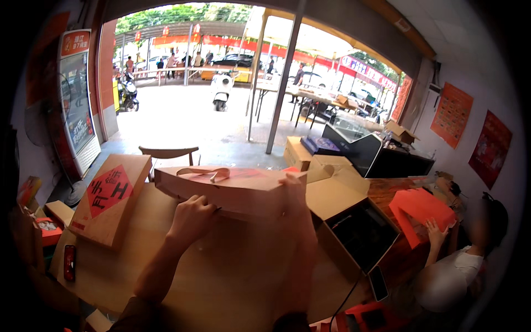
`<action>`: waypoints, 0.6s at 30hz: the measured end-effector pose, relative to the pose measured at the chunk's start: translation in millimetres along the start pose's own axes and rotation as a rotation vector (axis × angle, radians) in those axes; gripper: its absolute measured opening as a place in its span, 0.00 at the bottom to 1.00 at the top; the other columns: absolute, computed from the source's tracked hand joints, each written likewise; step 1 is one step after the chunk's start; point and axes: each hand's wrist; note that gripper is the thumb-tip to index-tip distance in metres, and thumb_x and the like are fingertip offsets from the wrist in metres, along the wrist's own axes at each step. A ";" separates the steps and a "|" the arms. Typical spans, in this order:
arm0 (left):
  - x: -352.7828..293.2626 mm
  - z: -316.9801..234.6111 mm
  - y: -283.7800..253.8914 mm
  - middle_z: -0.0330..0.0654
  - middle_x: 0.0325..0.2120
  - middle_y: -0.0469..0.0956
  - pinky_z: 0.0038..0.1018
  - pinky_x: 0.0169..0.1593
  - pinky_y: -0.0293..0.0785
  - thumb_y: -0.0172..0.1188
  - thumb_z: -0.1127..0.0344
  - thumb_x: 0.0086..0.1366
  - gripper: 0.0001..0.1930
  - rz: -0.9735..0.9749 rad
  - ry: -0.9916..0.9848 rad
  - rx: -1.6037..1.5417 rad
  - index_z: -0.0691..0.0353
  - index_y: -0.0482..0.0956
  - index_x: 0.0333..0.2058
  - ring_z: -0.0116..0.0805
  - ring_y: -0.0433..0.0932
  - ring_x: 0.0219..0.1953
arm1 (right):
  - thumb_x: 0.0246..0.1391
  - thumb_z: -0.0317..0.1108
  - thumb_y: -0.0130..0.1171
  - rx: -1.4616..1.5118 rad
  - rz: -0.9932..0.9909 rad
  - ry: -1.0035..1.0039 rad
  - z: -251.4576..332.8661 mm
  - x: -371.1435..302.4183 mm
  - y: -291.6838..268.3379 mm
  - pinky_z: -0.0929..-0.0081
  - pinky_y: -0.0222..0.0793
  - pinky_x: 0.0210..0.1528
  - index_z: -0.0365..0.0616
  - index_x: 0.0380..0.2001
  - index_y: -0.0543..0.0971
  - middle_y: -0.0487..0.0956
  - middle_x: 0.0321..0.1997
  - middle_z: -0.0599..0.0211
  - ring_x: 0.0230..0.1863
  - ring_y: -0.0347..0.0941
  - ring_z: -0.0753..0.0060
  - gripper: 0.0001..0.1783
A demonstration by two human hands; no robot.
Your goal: The person assembles cardboard gift boxes by folding the flaps, securing the structure, and placing them on a table in a gift shop display area.
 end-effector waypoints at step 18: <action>-12.6 -10.0 18.7 0.42 0.20 0.83 0.34 0.26 0.82 0.61 0.66 0.61 0.03 0.152 0.022 0.052 0.54 0.82 0.33 0.40 0.86 0.23 | 0.59 0.33 0.58 -0.126 0.468 0.378 146.9 27.5 52.4 0.48 0.78 0.51 0.39 0.50 0.80 0.84 0.47 0.45 0.46 0.82 0.40 0.17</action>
Point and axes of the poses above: each hand's wrist, its own x-axis towards the middle knuckle, its own y-axis out of the palm, z = x × y
